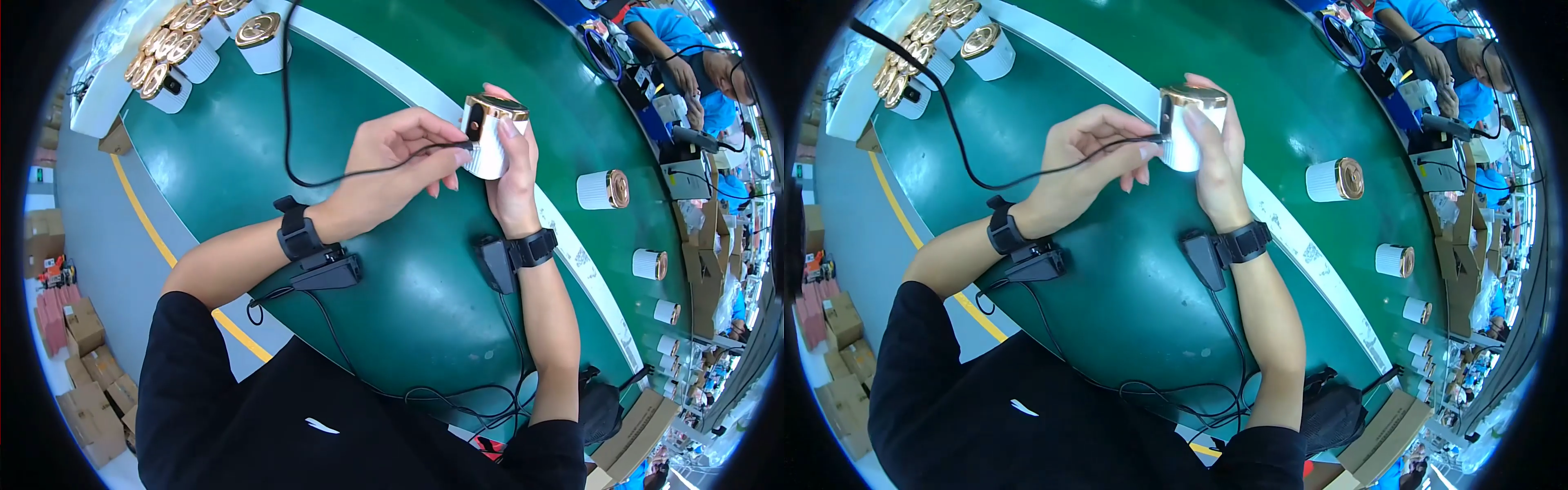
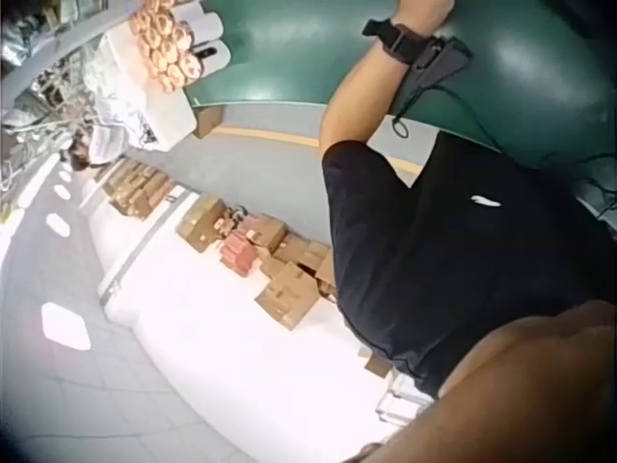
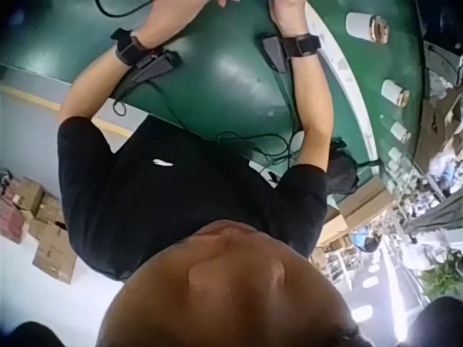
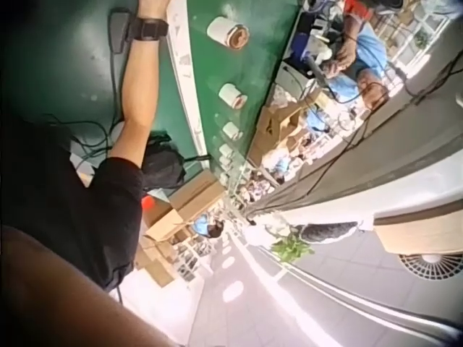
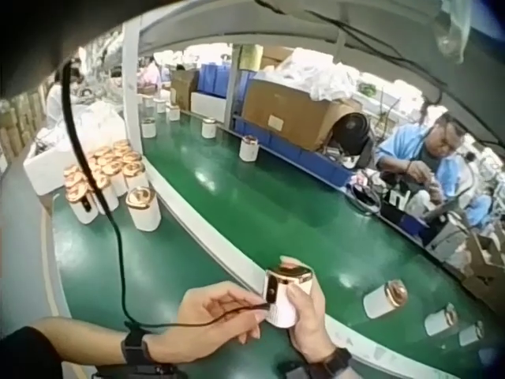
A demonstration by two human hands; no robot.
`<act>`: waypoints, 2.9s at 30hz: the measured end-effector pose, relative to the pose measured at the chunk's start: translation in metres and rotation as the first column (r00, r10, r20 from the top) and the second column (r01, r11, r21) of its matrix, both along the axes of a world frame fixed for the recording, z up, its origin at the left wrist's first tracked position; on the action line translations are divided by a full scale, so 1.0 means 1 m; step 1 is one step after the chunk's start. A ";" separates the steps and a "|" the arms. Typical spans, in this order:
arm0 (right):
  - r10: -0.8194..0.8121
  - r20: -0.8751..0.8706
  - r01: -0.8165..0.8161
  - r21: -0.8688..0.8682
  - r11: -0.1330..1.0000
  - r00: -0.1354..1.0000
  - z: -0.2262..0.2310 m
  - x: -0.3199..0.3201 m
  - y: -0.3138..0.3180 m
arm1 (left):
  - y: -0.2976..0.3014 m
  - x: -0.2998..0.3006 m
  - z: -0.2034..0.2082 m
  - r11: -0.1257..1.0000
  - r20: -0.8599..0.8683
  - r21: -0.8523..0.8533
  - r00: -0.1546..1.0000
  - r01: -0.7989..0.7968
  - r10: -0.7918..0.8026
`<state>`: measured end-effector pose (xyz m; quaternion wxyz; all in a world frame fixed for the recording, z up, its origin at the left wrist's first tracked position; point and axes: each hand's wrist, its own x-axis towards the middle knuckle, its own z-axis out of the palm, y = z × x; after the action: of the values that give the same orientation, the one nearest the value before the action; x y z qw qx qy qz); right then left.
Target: The person picks up a white and gold electronic device from the conveyor belt, inserts a black cable into its port, and then places the device back onto the belt, repeating this process for several more units.
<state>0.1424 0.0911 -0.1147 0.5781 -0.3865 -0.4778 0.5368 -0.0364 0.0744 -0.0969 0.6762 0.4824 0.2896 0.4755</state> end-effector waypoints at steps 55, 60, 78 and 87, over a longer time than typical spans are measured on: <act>-0.509 0.176 0.475 0.206 0.856 0.842 0.025 0.018 -0.016 | -0.025 -0.056 -0.009 0.994 -0.061 0.083 0.996 0.076 -0.071; -0.493 0.800 0.491 0.295 0.820 0.343 0.028 0.121 -0.038 | -0.025 -0.054 -0.017 0.991 0.053 0.072 0.992 0.113 -0.117; -0.453 0.738 0.437 0.236 0.868 0.500 -0.018 -0.121 0.300 | 0.007 -0.084 -0.040 0.983 0.046 -0.076 0.986 0.166 -0.163; -0.341 0.476 0.316 0.134 0.939 0.811 -0.001 -0.087 0.331 | 0.002 -0.087 -0.018 0.986 0.053 -0.076 0.988 0.148 -0.145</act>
<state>0.0553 0.4216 -0.1160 0.5303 -0.5729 -0.5476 0.3010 -0.1231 0.0763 -0.1146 0.7349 0.4634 0.2559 0.4239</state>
